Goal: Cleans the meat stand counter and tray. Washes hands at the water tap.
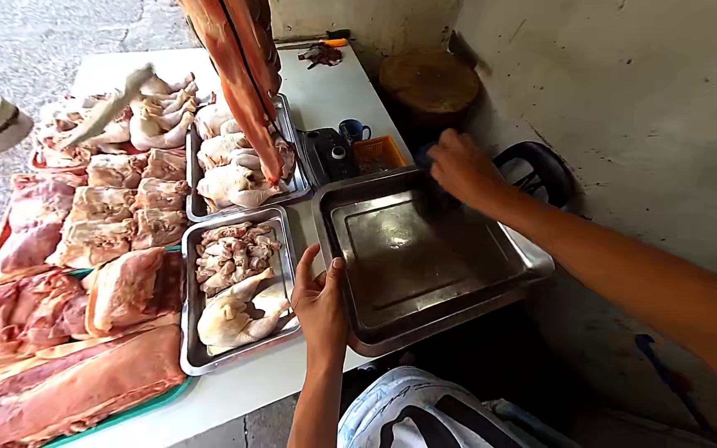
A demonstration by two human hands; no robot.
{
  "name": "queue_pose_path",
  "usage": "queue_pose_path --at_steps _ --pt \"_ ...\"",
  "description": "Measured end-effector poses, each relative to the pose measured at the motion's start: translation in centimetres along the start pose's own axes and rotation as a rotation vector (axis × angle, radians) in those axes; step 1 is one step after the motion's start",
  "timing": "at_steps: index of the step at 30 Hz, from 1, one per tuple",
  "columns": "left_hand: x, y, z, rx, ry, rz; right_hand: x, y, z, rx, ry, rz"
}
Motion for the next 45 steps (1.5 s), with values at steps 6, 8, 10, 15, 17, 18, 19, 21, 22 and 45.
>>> queue_pose_path --at_steps 6,8,10,15,17,18,19,21,22,45 --pt "0.2 -0.1 0.1 -0.124 0.05 0.082 0.5 3.1 -3.9 -0.034 0.019 0.03" --pt "0.2 -0.1 0.5 -0.153 0.068 0.113 -3.3 4.0 -2.2 -0.085 0.052 0.143" --pt "0.1 0.2 0.6 -0.162 0.086 0.128 -8.2 5.4 -2.5 -0.101 -0.081 0.246" --pt "0.2 0.0 0.7 -0.184 0.068 0.152 -11.0 5.5 -10.1 -0.269 -0.513 0.532" --pt "0.1 -0.1 0.9 -0.221 0.038 0.196 -6.7 4.6 -9.1 -0.269 -0.409 0.431" --pt "0.2 -0.1 1.0 -0.242 0.027 0.221 -5.0 4.4 -7.3 -0.232 -0.332 0.35" --pt "0.2 0.0 1.0 -0.261 0.014 0.245 -4.3 4.7 -5.4 -0.198 -0.262 0.297" --pt "0.4 0.3 1.2 -0.276 -0.001 0.269 -6.2 5.6 -3.3 -0.125 -0.233 0.308" --pt "0.4 0.3 1.3 -0.268 -0.008 0.271 -8.5 6.0 -3.6 -0.106 -0.289 0.345" --pt "0.3 0.4 0.9 -0.114 -0.028 0.244 -2.4 5.2 -5.8 -0.22 -0.455 0.094"
Point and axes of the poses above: each hand's wrist, its own z-axis towards the middle knuckle, its own y-axis out of the palm, x = y × z, the point moved 5 cm from there along z, towards the middle knuckle
